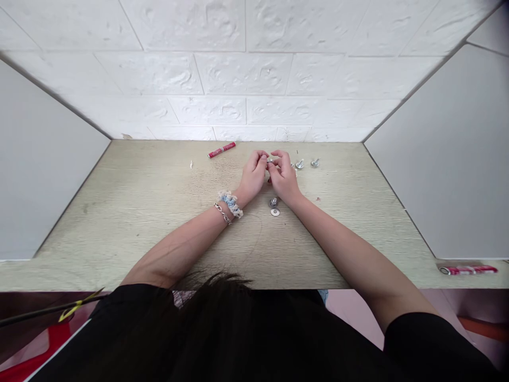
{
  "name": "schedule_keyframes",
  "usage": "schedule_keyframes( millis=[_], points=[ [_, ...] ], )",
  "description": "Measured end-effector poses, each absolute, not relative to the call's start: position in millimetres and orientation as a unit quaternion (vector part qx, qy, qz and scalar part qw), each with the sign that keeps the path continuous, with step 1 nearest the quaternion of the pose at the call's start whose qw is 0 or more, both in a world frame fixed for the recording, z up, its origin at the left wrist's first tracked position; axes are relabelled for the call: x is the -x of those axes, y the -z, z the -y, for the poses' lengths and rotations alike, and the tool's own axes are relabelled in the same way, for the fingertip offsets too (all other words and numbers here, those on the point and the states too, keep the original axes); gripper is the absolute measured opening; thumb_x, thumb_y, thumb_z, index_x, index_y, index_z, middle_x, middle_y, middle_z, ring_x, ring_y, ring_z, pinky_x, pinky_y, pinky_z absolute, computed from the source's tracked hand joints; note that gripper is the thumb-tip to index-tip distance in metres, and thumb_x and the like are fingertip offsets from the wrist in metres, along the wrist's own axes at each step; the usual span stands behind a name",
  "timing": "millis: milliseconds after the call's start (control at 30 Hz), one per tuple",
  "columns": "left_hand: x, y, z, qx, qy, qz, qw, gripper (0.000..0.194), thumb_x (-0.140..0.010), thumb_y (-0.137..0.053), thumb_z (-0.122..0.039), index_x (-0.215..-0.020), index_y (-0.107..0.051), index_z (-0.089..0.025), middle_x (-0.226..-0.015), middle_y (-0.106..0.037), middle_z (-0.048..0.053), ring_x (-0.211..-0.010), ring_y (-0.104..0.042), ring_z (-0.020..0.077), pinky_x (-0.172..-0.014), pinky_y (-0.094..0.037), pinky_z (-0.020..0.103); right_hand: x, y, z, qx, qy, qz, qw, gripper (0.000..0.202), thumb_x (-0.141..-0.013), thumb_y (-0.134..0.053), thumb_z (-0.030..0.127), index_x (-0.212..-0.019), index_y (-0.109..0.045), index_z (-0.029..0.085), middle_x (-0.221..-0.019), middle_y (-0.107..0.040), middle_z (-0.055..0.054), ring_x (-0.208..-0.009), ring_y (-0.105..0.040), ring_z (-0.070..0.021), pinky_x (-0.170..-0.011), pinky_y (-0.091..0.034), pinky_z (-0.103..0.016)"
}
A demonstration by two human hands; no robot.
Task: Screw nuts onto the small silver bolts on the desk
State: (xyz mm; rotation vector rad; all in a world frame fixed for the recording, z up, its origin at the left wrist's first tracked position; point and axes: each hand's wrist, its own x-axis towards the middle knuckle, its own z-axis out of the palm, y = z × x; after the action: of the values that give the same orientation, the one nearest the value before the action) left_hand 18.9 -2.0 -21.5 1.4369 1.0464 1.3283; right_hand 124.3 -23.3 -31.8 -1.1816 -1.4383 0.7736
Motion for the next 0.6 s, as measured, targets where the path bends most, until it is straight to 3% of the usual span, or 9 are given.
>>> schedule_keyframes(
  millis=[267,600],
  points=[
    [-19.4,23.0,0.9,-0.575,-0.53,-0.426,0.455,0.015,-0.095,-0.046,-0.031,-0.088,-0.052,-0.019,-0.076,-0.051,0.0,-0.072,-0.051,0.0099,-0.07,-0.044,0.024,-123.3,30.6,23.7,0.497,-0.317,0.611,0.529,0.024,-0.087,-0.049,0.027,-0.11,-0.047,0.023,-0.086,-0.061,0.002,-0.052,-0.048,-0.0056,-0.058,-0.042,-0.024],
    [-19.3,20.7,2.5,-0.58,-0.532,-0.42,0.452,0.014,-0.096,-0.043,-0.023,-0.086,-0.05,-0.017,-0.081,-0.053,0.001,-0.078,-0.052,0.0097,-0.075,-0.044,0.023,-122.9,28.9,22.4,0.493,-0.33,0.602,0.535,0.015,-0.086,-0.049,0.028,-0.097,-0.051,0.019,-0.083,-0.062,0.001,-0.062,-0.053,-0.0078,-0.059,-0.042,-0.022]
  ],
)
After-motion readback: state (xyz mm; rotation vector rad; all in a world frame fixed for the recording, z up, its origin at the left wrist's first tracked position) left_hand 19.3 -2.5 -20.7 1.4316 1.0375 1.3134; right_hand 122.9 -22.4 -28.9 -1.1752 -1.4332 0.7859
